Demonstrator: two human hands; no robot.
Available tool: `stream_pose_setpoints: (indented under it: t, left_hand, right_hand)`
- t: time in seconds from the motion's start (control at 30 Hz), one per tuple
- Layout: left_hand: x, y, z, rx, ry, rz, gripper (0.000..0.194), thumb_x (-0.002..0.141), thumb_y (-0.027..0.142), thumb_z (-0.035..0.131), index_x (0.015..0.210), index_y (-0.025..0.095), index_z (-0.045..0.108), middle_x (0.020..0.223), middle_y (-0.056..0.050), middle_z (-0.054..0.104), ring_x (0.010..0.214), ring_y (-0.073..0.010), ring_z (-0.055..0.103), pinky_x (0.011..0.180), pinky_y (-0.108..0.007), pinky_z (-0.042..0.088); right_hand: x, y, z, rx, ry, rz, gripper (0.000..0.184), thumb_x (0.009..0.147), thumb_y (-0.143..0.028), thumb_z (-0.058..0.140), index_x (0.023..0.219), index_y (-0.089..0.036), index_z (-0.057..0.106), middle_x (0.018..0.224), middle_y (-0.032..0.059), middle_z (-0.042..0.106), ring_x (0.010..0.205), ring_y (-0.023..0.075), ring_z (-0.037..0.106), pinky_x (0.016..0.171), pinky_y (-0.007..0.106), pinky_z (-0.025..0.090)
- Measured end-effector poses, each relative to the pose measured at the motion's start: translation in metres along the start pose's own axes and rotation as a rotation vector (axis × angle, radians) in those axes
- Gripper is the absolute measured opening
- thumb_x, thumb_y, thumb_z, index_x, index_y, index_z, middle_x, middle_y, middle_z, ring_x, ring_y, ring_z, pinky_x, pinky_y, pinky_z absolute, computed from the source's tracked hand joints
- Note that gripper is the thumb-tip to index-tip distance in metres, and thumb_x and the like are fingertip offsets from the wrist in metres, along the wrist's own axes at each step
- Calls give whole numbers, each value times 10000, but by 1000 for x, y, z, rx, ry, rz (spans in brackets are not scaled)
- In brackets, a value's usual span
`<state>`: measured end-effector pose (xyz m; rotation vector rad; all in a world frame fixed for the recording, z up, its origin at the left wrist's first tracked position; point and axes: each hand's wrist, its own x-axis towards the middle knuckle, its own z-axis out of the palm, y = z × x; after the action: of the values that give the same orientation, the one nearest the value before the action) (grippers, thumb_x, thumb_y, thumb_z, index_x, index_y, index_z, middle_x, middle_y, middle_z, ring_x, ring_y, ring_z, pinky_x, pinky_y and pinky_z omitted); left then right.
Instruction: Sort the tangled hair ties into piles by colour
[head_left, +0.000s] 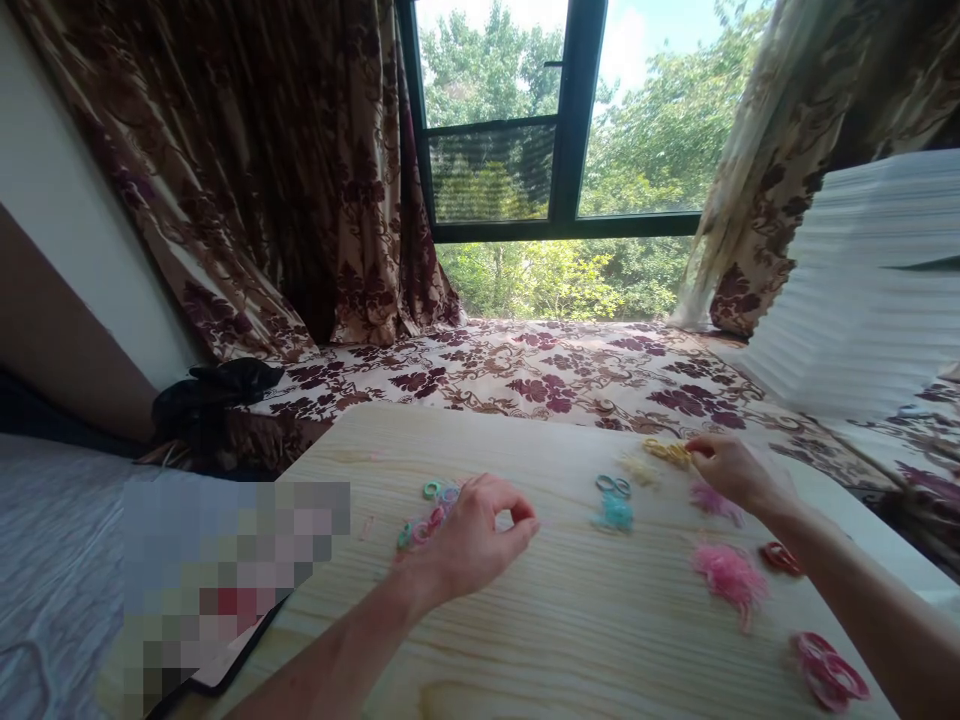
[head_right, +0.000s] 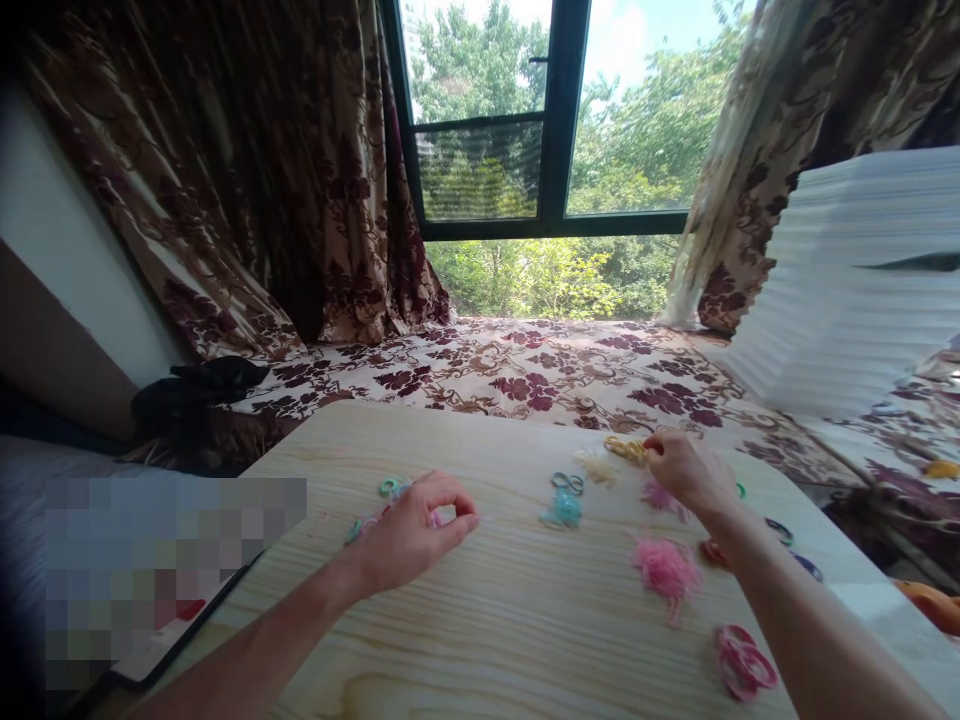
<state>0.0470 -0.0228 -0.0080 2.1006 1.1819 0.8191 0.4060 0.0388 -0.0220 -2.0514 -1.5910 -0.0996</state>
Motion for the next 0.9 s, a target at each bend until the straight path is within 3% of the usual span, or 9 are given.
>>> stream_pose_setpoints:
  t: [0.1, 0.17, 0.23, 0.3, 0.4, 0.53, 0.7, 0.9]
  left_hand:
    - [-1, 0, 0, 3, -3, -3, 118, 807, 218, 603, 706, 184, 654, 802, -16, 675, 882, -172, 595, 867, -300, 404]
    - [-1, 0, 1, 12, -2, -6, 117, 807, 222, 607, 707, 185, 655, 803, -18, 676, 884, -173, 596, 867, -301, 407]
    - [-1, 0, 1, 23, -2, 1, 110, 806, 224, 611, 713, 188, 657, 806, -19, 679, 889, -174, 598, 870, -303, 409]
    - [-2, 1, 2, 37, -9, 17, 104, 805, 219, 613, 717, 191, 660, 810, -19, 683, 898, -174, 599, 876, -305, 409]
    - [-3, 4, 2, 67, -36, 35, 95, 798, 202, 615, 717, 195, 665, 804, -13, 686, 903, -172, 600, 883, -307, 410]
    - [-5, 8, 4, 75, -66, 61, 92, 784, 155, 613, 719, 191, 668, 786, -5, 688, 877, -161, 600, 887, -300, 412]
    - [-8, 13, 5, 78, -91, 97, 88, 779, 134, 622, 722, 181, 669, 792, -14, 688, 875, -162, 597, 894, -299, 417]
    - [-9, 15, 6, 87, -124, 126, 95, 807, 158, 618, 738, 189, 676, 809, -14, 693, 878, -166, 595, 910, -311, 416]
  right_hand:
    - [-2, -8, -13, -44, -173, 82, 277, 925, -323, 565, 1178, -213, 587, 1235, 60, 588, 1016, 197, 612, 829, 381, 528]
    - [-10, -21, -23, -35, -202, 93, 251, 925, -326, 560, 1136, -201, 611, 1171, 58, 621, 981, 198, 623, 816, 374, 527]
    - [-26, -40, -28, 27, -185, 50, 213, 897, -299, 563, 1028, -179, 680, 951, 71, 697, 865, 220, 650, 754, 358, 519]
    - [-50, -60, -24, 154, -177, -36, 252, 853, -292, 550, 1007, -173, 711, 800, 74, 724, 739, 219, 664, 673, 331, 516]
    - [-91, -89, -9, 358, -224, -165, 295, 820, -388, 518, 904, -202, 731, 739, 42, 742, 617, 191, 662, 564, 287, 527]
    - [-131, -115, 4, 559, -321, -258, 270, 812, -399, 524, 836, -218, 723, 738, 28, 746, 635, 179, 671, 572, 262, 543]
    - [-148, -127, 0, 713, -305, -226, 204, 789, -360, 557, 789, -221, 705, 615, 8, 672, 515, 142, 575, 492, 246, 492]
    - [-153, -127, 3, 765, -366, -255, 175, 809, -333, 568, 780, -210, 689, 664, 18, 650, 548, 135, 566, 483, 235, 461]
